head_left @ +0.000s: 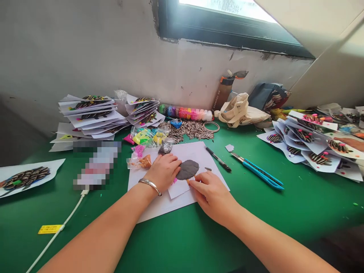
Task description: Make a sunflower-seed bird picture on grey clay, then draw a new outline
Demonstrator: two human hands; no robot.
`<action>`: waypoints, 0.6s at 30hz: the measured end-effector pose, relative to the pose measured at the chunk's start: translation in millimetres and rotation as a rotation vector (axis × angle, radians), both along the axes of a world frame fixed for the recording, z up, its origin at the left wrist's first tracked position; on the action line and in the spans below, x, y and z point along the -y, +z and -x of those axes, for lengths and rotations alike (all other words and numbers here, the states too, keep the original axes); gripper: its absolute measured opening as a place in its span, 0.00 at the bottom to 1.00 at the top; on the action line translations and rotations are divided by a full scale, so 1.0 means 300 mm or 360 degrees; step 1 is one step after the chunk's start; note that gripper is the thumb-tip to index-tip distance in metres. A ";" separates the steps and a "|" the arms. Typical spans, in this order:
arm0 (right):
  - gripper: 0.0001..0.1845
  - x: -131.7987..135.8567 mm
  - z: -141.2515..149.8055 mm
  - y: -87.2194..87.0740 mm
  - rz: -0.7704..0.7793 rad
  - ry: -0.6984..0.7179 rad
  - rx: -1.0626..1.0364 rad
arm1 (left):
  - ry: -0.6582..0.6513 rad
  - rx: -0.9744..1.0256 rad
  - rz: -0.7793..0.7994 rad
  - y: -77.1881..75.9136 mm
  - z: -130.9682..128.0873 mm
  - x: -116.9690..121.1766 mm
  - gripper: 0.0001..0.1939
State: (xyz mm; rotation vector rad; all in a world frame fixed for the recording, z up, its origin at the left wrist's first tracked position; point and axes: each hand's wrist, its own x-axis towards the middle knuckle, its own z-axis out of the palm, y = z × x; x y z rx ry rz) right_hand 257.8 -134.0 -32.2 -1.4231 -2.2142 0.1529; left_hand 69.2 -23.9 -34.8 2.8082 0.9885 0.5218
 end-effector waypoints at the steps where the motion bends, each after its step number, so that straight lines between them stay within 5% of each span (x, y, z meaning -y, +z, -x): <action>1: 0.15 0.004 0.002 -0.009 -0.0009 0.0008 -0.0005 | -0.0004 0.0000 0.0003 0.000 0.000 0.000 0.11; 18: 0.15 -0.004 0.000 -0.019 0.0089 0.0028 -0.0249 | 0.0024 -0.0032 0.0025 0.003 -0.001 0.008 0.12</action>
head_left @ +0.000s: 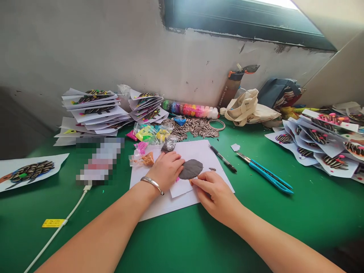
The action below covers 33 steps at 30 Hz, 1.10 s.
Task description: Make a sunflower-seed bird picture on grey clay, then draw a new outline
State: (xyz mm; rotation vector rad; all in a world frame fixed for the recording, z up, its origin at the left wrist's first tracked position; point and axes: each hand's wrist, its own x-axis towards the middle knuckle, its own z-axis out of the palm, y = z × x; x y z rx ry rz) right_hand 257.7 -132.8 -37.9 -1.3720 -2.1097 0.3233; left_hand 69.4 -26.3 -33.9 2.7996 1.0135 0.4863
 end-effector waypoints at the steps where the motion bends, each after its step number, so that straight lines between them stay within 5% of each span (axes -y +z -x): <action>1: 0.15 0.000 0.000 0.001 0.0005 -0.0004 -0.0012 | 0.0003 0.0003 -0.0004 -0.001 0.000 0.000 0.12; 16: 0.14 0.010 0.003 0.026 0.0098 0.0057 -0.0006 | 0.0040 -0.0018 0.0002 0.008 -0.003 0.014 0.11; 33: 0.12 0.007 0.010 0.023 -0.0083 0.0171 0.0310 | 0.0028 -0.0009 0.0007 0.004 -0.002 0.014 0.11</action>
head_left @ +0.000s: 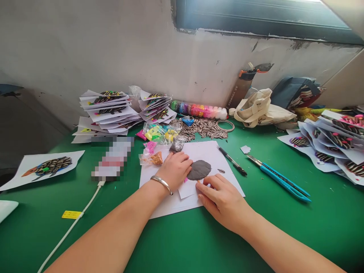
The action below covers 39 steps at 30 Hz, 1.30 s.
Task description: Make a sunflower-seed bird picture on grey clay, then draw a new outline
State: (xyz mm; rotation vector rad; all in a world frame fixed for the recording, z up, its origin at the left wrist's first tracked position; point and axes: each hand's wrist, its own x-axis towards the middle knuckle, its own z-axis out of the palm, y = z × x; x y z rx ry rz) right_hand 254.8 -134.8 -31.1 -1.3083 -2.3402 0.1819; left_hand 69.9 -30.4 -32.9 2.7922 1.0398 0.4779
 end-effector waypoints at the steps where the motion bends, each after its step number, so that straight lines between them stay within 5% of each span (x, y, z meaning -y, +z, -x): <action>1: 0.11 0.000 0.000 0.002 0.0011 -0.0006 0.0004 | -0.0001 -0.0003 0.0009 0.000 0.000 -0.001 0.11; 18: 0.15 -0.006 -0.013 -0.014 0.0063 -0.0086 -0.0230 | 0.0002 -0.0029 0.0028 0.007 0.000 -0.004 0.11; 39: 0.13 0.001 -0.005 -0.015 0.0008 0.0002 -0.0114 | 0.0011 -0.0033 0.0031 0.014 0.000 0.008 0.10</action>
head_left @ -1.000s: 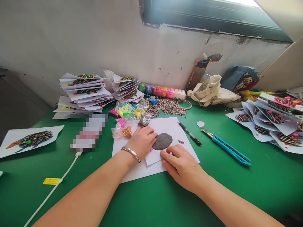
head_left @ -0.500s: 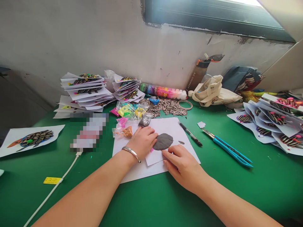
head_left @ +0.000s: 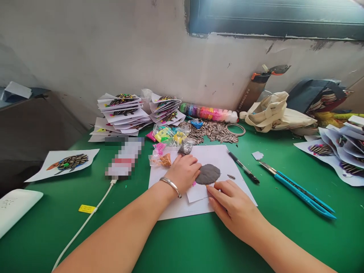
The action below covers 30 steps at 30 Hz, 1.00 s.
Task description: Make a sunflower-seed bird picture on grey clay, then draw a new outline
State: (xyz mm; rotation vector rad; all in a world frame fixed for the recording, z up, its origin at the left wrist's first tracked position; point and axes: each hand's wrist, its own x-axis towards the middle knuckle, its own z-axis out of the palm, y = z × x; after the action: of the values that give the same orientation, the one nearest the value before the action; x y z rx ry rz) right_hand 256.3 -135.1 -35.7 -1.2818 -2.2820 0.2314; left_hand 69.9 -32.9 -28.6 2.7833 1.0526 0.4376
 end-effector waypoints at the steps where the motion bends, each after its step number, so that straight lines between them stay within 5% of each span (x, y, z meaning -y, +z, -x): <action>1: 0.13 0.000 0.001 0.001 -0.0004 0.0004 0.0008 | 0.0000 -0.0007 -0.0002 0.000 0.000 0.000 0.10; 17: 0.13 0.011 -0.003 0.015 -0.0121 0.0051 0.0056 | 0.0010 0.0016 0.0021 0.009 -0.003 0.001 0.09; 25: 0.22 -0.003 -0.031 -0.001 -0.0093 -0.0041 -0.0380 | 0.0008 0.0071 -0.0025 -0.010 0.002 -0.001 0.11; 30: 0.18 -0.012 -0.046 0.034 -0.0041 -0.0149 -0.0446 | -0.0027 0.0267 -0.0165 -0.017 0.009 0.005 0.11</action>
State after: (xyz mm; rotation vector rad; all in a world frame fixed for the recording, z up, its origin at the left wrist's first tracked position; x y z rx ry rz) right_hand 270.0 -131.6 -25.6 -1.2539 -1.9782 0.3260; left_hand 67.4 -34.6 -33.6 2.7816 0.9951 0.7289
